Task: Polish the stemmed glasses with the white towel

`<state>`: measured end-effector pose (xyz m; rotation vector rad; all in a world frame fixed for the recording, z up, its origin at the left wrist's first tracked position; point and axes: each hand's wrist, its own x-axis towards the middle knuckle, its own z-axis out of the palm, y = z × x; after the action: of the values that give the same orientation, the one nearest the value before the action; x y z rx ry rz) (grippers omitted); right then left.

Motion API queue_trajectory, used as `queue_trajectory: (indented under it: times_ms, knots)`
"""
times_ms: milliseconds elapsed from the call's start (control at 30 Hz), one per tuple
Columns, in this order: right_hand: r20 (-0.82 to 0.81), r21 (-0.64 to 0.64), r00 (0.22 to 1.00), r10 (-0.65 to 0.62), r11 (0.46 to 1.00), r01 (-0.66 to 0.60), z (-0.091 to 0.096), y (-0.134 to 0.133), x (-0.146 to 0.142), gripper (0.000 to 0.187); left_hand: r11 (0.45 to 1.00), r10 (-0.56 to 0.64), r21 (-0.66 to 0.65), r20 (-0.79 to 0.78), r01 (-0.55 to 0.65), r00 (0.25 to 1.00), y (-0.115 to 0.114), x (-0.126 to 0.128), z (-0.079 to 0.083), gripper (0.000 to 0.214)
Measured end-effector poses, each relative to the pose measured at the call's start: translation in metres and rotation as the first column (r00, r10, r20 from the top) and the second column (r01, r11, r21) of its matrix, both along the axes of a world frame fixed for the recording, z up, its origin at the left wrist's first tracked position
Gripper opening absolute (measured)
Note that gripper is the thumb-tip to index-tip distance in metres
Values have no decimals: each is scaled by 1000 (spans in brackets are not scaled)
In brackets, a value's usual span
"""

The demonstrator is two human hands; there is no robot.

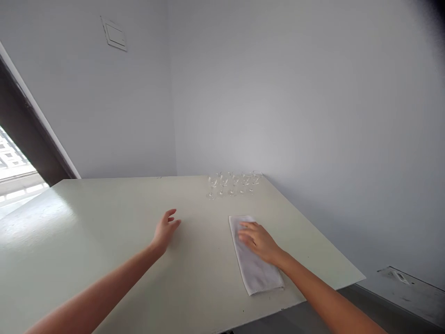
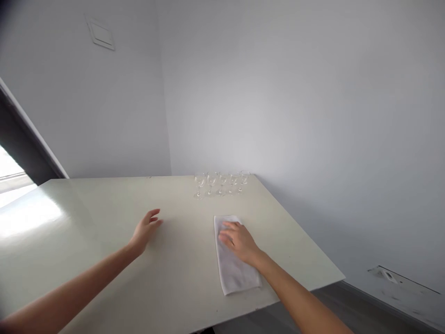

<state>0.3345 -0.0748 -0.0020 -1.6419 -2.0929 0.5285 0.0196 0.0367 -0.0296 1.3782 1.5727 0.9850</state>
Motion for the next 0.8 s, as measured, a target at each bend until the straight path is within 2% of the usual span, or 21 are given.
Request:
queue_trajectory:
  times_ms: [67, 100, 133, 233, 300, 400, 467, 567, 633, 700, 800]
  knots:
    - [-300, 32, 945, -128, 989, 145, 2, 37, -14, 34, 996, -65, -57, 19, 66, 998, 23, 19, 10, 46]
    - [-461, -15, 863, -205, 975, 224, 1, 59, -20, 31, 993, -99, -60, 52, 102, 994, 35, 32, 13, 47]
    - [-606, -109, 730, -317, 941, 319, -1, 82, -24, 30, 990, -126, -51, 78, 130, 989, 48, 46, 15, 48]
    - [-686, -198, 588, -429, 887, 417, -13, 146, -35, 46, 983, -182, -8, 140, 185, 973, 82, 92, 14, 56]
    - [-712, -226, 534, -456, 869, 441, -21, 178, -41, 52, 980, -199, 21, 176, 199, 964, 102, 121, 10, 64]
    - [-747, -260, 467, -474, 854, 452, -30, 208, -49, 52, 976, -216, 30, 213, 214, 953, 123, 151, 1, 64]
    - [-762, -275, 439, -475, 852, 446, -35, 219, -53, 48, 975, -222, 32, 224, 220, 949, 131, 160, -4, 52]
    - [-782, -284, 413, -467, 856, 431, -39, 227, -55, 35, 977, -213, 55, 223, 206, 951, 139, 158, -7, 31]
    - [-791, -288, 407, -457, 865, 411, -40, 228, -55, 26, 982, -185, 81, 217, 171, 959, 144, 143, -6, 26]
    - [-799, -290, 409, -441, 879, 380, -40, 226, -56, 19, 988, -127, 108, 205, 107, 970, 150, 114, -2, 27]
    - [-809, -290, 420, -410, 901, 321, -38, 216, -62, 18, 991, 7, 130, 169, -29, 986, 157, 47, 3, 30]
